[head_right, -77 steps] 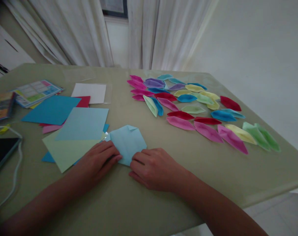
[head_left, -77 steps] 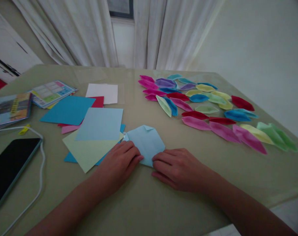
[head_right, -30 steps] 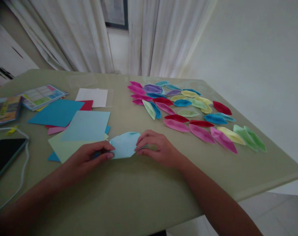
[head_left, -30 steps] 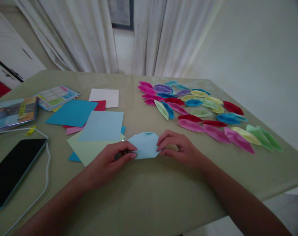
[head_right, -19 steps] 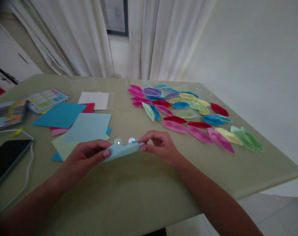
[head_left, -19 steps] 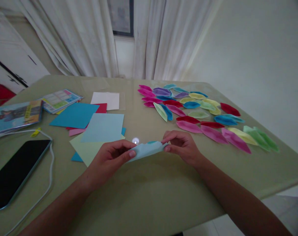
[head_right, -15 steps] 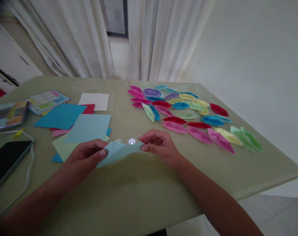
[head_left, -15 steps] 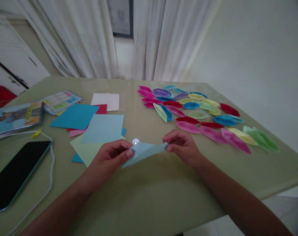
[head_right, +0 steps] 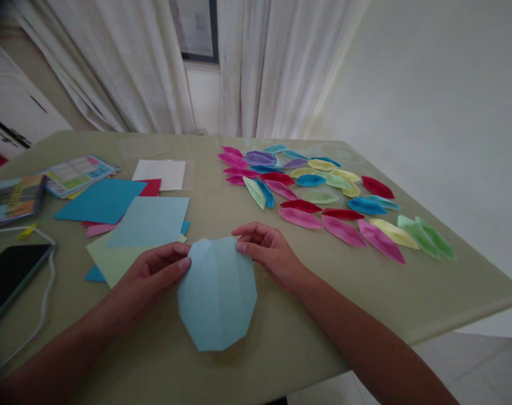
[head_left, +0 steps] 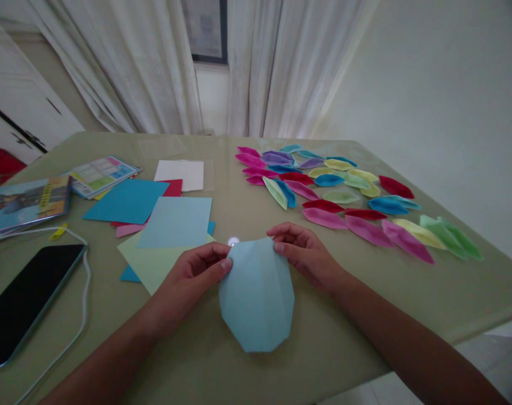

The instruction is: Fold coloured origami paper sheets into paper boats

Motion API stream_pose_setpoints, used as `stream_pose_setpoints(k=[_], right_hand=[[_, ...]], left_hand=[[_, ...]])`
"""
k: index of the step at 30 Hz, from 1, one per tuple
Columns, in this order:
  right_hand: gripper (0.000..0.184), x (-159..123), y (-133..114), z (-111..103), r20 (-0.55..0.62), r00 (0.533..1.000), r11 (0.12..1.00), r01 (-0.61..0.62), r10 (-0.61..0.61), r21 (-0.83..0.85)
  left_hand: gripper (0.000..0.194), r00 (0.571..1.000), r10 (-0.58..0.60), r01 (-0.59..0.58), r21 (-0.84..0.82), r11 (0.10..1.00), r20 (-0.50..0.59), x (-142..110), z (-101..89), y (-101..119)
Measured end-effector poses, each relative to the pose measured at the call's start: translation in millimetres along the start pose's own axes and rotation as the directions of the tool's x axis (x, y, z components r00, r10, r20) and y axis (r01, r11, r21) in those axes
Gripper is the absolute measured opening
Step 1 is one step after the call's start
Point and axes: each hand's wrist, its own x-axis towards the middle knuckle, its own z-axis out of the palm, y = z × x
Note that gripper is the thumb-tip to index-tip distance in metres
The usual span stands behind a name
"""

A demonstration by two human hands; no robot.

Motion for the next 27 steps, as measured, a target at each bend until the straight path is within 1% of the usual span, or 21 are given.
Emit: stream_pose_setpoints(k=[4,7,10,13,16,19,23,27], right_hand=[[0.027,4,3,-5,-0.093,0.994,0.997,0.056,-0.061,-0.054],[0.026,7,4,-9,-0.107,0.989,0.985,0.09,-0.107,-0.149],[0.027,9,4,-11,-0.113,0.988,0.97,0.078,-0.106,-0.228],[0.028,10,4,-12,-0.124,0.987,0.963,0.07,-0.106,-0.26],[0.03,10,4,-12,-0.132,0.987,0.964,0.053,-0.09,-0.26],[0.029,10,5,-13,-0.126,0.99,0.975,0.041,-0.07,-0.22],[0.029,10,5,-12,-0.111,0.992,0.988,0.046,-0.063,-0.15],[0.028,9,4,-10,-0.105,0.993,0.992,0.045,-0.058,-0.118]], left_hand=[[0.027,0.994,0.009,0.003,0.113,0.994,-0.106,4,-2.0,1],[0.031,0.988,0.001,0.03,0.199,0.98,-0.152,5,-1.6,2],[0.034,0.983,-0.008,0.053,0.245,0.968,-0.182,7,-2.2,2],[0.035,0.979,-0.008,0.064,0.27,0.961,-0.203,9,-3.5,2],[0.034,0.979,0.007,0.055,0.291,0.955,-0.205,8,-4.4,4],[0.034,0.977,0.023,0.043,0.305,0.951,-0.21,7,-4.2,5],[0.032,0.98,0.044,0.013,0.284,0.959,-0.193,8,-3.3,6],[0.032,0.983,0.058,-0.009,0.267,0.964,-0.176,9,-3.1,5]])
